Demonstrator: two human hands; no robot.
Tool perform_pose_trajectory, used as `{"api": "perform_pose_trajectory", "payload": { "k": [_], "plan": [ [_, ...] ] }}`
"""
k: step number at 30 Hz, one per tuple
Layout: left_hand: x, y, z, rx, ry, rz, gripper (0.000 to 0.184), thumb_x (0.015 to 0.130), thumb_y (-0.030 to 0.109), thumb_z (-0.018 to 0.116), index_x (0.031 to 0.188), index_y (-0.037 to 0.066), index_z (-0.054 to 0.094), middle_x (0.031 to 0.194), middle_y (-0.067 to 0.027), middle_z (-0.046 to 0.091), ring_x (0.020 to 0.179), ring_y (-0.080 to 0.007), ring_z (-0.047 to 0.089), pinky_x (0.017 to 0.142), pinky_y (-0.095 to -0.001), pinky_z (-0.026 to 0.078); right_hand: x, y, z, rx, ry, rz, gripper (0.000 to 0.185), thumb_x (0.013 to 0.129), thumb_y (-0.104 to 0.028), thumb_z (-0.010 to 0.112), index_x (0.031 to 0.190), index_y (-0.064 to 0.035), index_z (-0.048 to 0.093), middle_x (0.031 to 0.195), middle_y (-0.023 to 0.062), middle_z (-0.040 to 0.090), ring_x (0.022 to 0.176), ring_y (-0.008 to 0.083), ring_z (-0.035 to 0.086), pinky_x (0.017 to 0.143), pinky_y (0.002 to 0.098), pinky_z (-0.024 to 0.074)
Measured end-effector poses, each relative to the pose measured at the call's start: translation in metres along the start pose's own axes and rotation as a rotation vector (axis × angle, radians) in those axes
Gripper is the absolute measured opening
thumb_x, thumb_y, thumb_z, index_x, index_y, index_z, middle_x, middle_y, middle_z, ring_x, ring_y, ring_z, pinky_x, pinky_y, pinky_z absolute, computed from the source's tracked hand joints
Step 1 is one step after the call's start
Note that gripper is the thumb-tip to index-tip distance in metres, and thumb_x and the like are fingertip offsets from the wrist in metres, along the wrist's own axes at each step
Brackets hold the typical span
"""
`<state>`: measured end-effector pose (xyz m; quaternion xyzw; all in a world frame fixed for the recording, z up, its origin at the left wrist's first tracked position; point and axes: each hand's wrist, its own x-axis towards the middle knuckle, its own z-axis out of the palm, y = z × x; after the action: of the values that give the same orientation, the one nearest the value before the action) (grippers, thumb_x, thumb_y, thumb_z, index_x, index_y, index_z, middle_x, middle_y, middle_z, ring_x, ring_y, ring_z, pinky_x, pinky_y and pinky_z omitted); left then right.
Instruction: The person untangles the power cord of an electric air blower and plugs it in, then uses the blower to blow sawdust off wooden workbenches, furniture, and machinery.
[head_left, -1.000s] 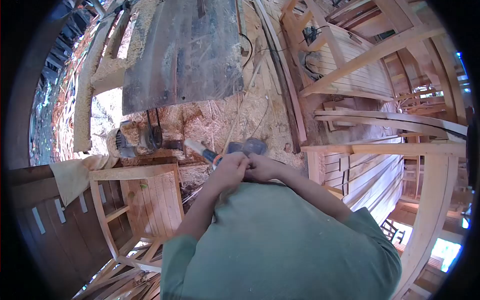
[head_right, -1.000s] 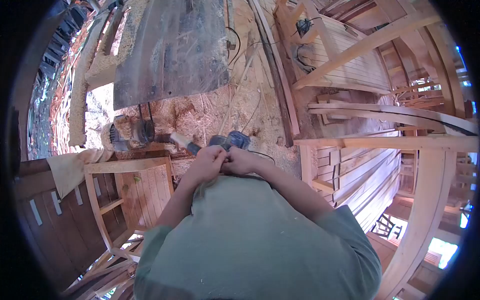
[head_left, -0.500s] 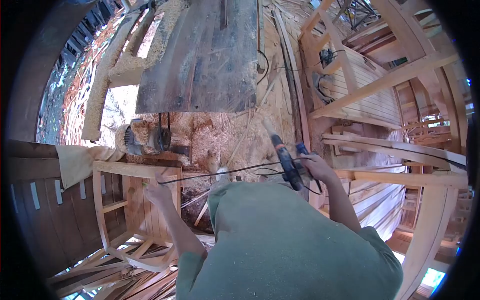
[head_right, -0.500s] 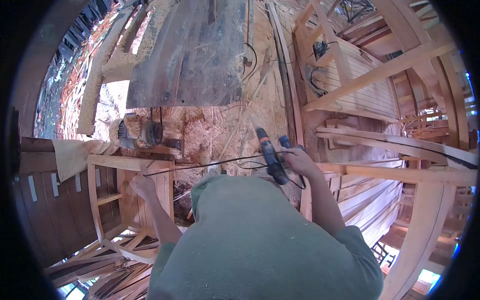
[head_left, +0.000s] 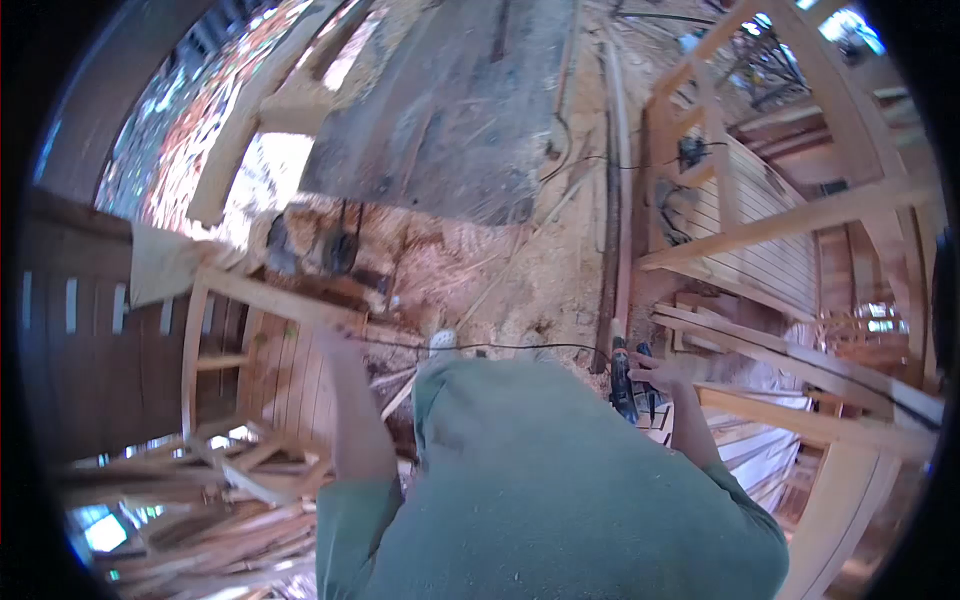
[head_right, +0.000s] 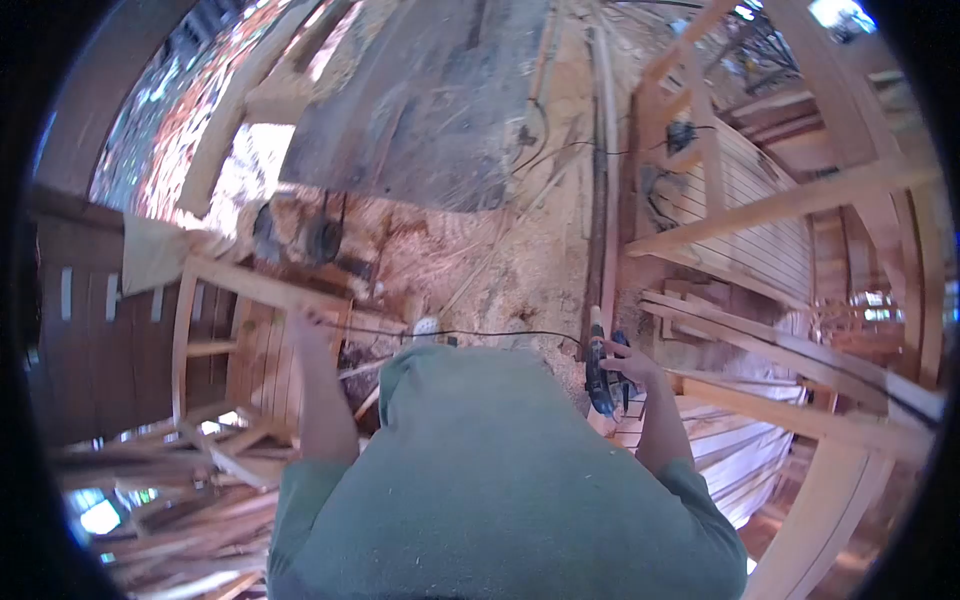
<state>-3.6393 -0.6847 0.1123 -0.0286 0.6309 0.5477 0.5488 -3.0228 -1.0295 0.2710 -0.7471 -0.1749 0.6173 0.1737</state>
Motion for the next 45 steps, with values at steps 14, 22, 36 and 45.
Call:
{"api": "perform_pose_trajectory", "payload": {
  "k": [14,22,36,45],
  "plan": [
    [-0.276,-0.099,0.120,0.183,-0.798,-0.486,0.010,0.092,0.005,0.058,0.098,-0.002,0.061,0.096,-0.0151,0.067,0.088,-0.0247,0.067,0.078,-0.0383,0.055,0.075,-0.174,0.197,-0.487,-0.640,-0.574,0.044,0.093,-0.047,0.059,0.114,-0.0086,0.064,0.104,0.0064,0.066,0.094,0.0150,0.061,0.085,0.0306,0.0494],
    [-0.184,0.001,-0.012,-0.718,-0.154,-0.195,0.015,0.090,0.014,0.058,0.076,0.010,0.052,0.060,-0.0020,0.045,0.053,-0.0175,0.046,0.057,-0.0361,0.047,0.095,-0.193,0.209,-0.861,-0.569,-0.437,0.051,0.098,-0.049,0.043,0.079,-0.0036,0.055,0.072,0.0052,0.054,0.070,0.0187,0.050,0.067,0.0360,0.0419],
    [-0.158,-0.002,-0.423,-0.791,0.240,0.523,0.008,0.087,0.017,0.062,0.091,0.010,0.060,0.069,-0.0035,0.055,0.059,-0.0210,0.052,0.053,-0.0356,0.044,0.099,-0.127,0.039,-0.106,0.023,-0.286,0.050,0.102,-0.051,0.042,0.066,-0.0174,0.044,0.064,-0.0005,0.043,0.058,0.0153,0.046,0.058,0.0318,0.0429],
    [-0.333,0.193,-0.400,-0.614,0.723,0.862,0.018,0.092,0.015,0.053,0.104,0.008,0.063,0.068,0.0007,0.045,0.059,-0.0118,0.041,0.056,-0.0333,0.040,0.187,0.050,-0.022,-0.025,0.270,-0.217,0.050,0.099,-0.054,0.045,0.070,-0.0146,0.057,0.064,0.0018,0.051,0.054,0.0179,0.046,0.055,0.0342,0.0390]
  ]
}}
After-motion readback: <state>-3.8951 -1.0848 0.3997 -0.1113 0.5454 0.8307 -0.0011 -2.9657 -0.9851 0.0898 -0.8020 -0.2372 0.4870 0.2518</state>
